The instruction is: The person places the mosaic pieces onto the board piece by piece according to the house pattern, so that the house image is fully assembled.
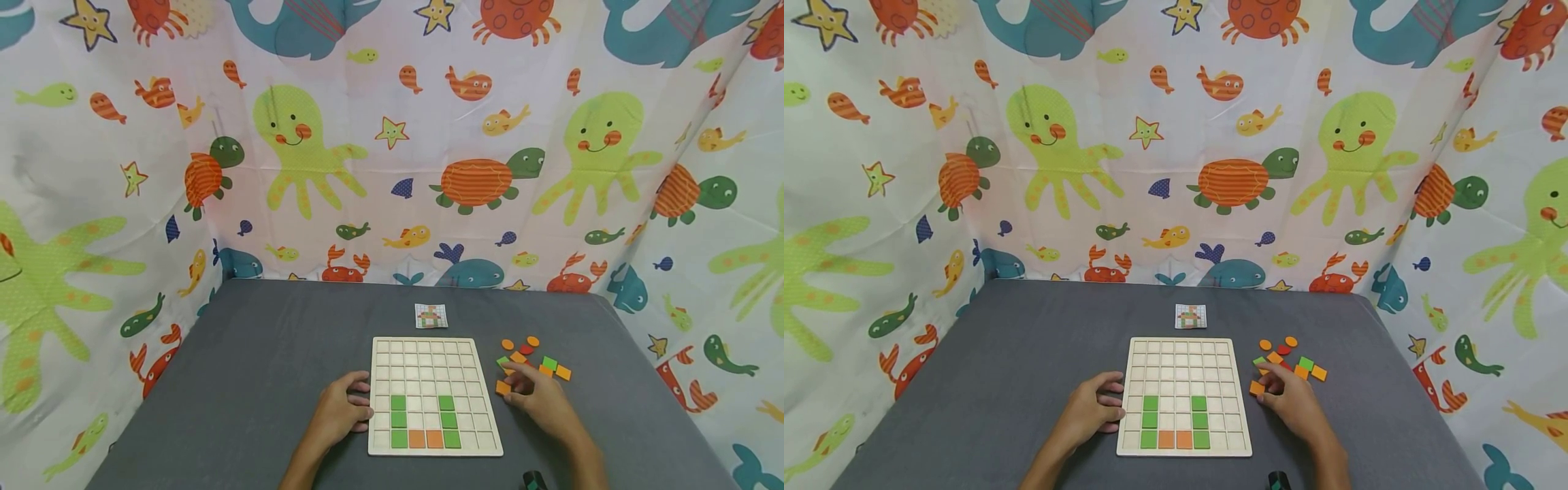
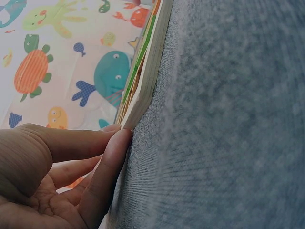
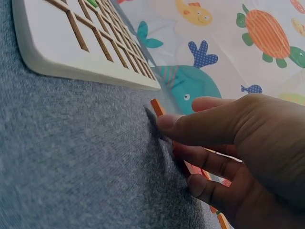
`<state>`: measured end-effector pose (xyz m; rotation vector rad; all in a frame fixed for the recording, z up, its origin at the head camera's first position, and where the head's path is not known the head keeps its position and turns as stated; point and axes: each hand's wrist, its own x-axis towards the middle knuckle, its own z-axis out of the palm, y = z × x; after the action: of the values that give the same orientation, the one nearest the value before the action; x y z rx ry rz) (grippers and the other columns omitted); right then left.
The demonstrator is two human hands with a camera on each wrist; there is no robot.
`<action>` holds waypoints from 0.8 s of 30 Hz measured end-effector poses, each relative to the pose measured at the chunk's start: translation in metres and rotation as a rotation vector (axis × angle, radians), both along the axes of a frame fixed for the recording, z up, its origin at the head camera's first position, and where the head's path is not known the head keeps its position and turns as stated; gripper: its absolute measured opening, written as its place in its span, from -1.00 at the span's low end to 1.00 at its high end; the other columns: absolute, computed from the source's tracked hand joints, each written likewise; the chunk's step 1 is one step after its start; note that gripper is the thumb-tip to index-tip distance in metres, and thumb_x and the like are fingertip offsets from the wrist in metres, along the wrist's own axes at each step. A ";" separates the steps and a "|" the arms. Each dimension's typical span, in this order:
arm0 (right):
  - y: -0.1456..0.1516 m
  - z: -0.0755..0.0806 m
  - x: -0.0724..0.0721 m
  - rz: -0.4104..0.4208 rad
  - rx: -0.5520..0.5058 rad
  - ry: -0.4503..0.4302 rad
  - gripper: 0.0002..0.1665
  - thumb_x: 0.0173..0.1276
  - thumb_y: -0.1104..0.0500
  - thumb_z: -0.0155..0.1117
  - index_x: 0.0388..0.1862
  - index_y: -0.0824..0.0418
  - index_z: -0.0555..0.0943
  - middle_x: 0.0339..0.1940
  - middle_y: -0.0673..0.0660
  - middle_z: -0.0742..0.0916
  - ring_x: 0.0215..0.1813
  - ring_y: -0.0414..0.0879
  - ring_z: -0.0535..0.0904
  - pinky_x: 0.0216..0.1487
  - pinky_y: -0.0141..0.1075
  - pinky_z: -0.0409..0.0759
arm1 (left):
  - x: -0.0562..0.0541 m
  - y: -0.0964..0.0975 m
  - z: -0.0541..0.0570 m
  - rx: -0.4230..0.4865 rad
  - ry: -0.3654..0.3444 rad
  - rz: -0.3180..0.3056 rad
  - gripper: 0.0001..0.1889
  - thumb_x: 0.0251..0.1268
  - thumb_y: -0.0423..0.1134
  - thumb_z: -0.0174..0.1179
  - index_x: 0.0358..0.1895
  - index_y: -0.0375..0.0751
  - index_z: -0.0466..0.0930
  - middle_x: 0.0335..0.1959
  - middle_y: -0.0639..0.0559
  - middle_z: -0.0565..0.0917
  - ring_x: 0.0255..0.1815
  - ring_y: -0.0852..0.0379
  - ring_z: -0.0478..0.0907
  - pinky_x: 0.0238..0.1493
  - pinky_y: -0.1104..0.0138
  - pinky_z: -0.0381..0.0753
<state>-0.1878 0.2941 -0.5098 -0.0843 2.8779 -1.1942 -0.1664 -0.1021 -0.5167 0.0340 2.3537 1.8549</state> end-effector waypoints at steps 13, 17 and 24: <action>-0.024 0.007 -0.002 0.032 -0.116 0.039 -0.35 0.29 0.25 0.59 0.36 0.19 0.63 -0.08 0.04 0.78 -0.09 -0.12 0.68 -0.07 -0.40 0.68 | 0.001 0.000 0.000 0.009 0.010 -0.007 -0.26 0.00 -0.66 0.43 0.39 -0.39 0.53 0.09 -0.24 0.68 -0.14 0.02 0.72 -0.47 0.17 0.82; -0.037 0.009 -0.004 0.067 -0.137 0.046 -0.35 0.29 0.26 0.59 0.37 0.20 0.63 -0.08 0.02 0.78 -0.07 -0.11 0.68 -0.05 -0.39 0.71 | 0.000 0.000 0.000 0.008 0.010 -0.005 -0.26 -0.01 -0.66 0.43 0.39 -0.39 0.53 0.08 -0.24 0.68 -0.15 0.01 0.72 -0.48 0.16 0.82; -0.061 0.009 -0.008 0.158 -0.142 0.081 -0.36 0.28 0.30 0.59 0.35 0.20 0.65 -0.11 0.02 0.77 -0.08 -0.10 0.69 -0.10 -0.36 0.71 | 0.000 0.000 0.000 0.000 0.008 -0.002 -0.26 0.00 -0.66 0.44 0.39 -0.38 0.53 0.08 -0.24 0.68 -0.15 0.02 0.72 -0.48 0.16 0.82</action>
<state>-0.1959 0.2329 -0.5007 -0.3636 2.7858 -1.3927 -0.1663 -0.1018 -0.5163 0.0434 2.3581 1.8574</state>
